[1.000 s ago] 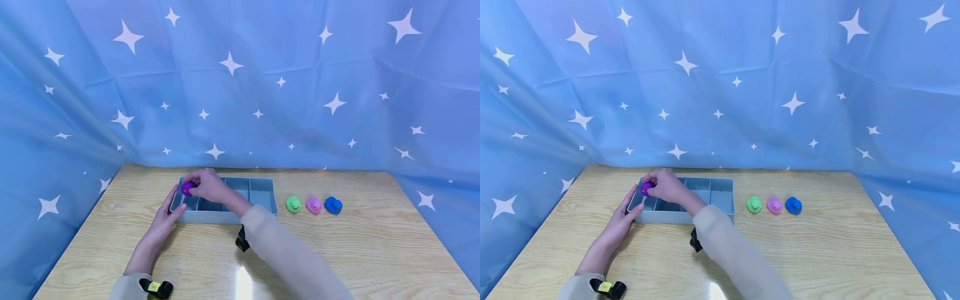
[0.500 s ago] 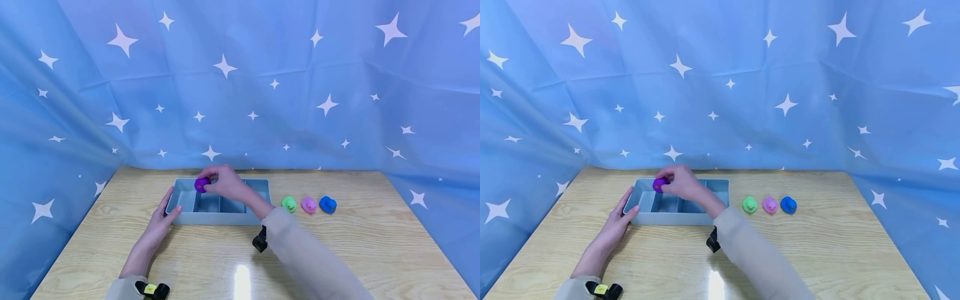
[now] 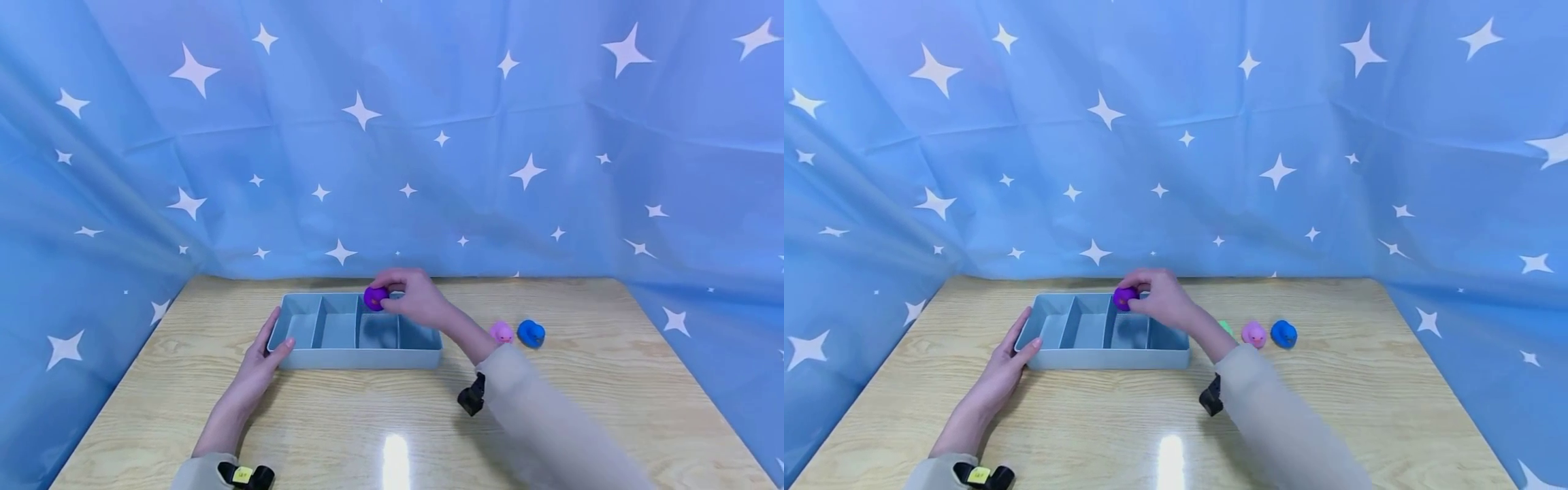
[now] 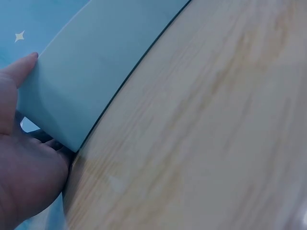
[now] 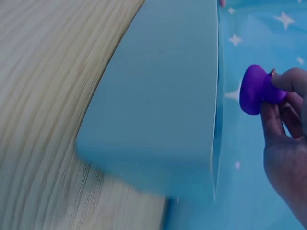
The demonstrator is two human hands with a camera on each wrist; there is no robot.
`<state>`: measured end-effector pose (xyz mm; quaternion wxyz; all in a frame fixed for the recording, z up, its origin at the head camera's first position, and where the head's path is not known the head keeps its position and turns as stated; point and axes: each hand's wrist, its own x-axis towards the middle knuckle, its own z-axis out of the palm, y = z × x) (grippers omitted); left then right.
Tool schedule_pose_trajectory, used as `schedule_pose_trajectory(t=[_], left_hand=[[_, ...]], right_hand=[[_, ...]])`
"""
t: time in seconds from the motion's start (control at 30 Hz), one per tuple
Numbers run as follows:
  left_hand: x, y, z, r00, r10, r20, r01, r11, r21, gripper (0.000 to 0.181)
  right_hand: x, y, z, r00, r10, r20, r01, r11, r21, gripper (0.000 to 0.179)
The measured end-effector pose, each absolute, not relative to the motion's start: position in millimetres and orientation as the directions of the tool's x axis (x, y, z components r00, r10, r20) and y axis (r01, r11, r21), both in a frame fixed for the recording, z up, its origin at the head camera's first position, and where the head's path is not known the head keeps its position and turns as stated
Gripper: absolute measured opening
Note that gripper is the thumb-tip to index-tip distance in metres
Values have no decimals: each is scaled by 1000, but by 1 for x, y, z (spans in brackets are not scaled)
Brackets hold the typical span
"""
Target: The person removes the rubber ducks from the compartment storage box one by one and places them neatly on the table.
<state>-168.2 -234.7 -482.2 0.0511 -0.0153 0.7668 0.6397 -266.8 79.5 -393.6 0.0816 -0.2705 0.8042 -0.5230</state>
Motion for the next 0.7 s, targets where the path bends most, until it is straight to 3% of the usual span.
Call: schedule_pose_trajectory(t=[0.33, 0.7], left_hand=[[-166, -233, -480, -994, 51, -95, -84, 171, 982, 76], [-166, -234, -480, -993, 51, -105, -94, 185, 978, 75]], right_hand=[[-257, 133, -391, -844, -503, 189, -411, 379, -829, 31], [-248, 181, -388, -882, -438, 175, -387, 461, -798, 33]])
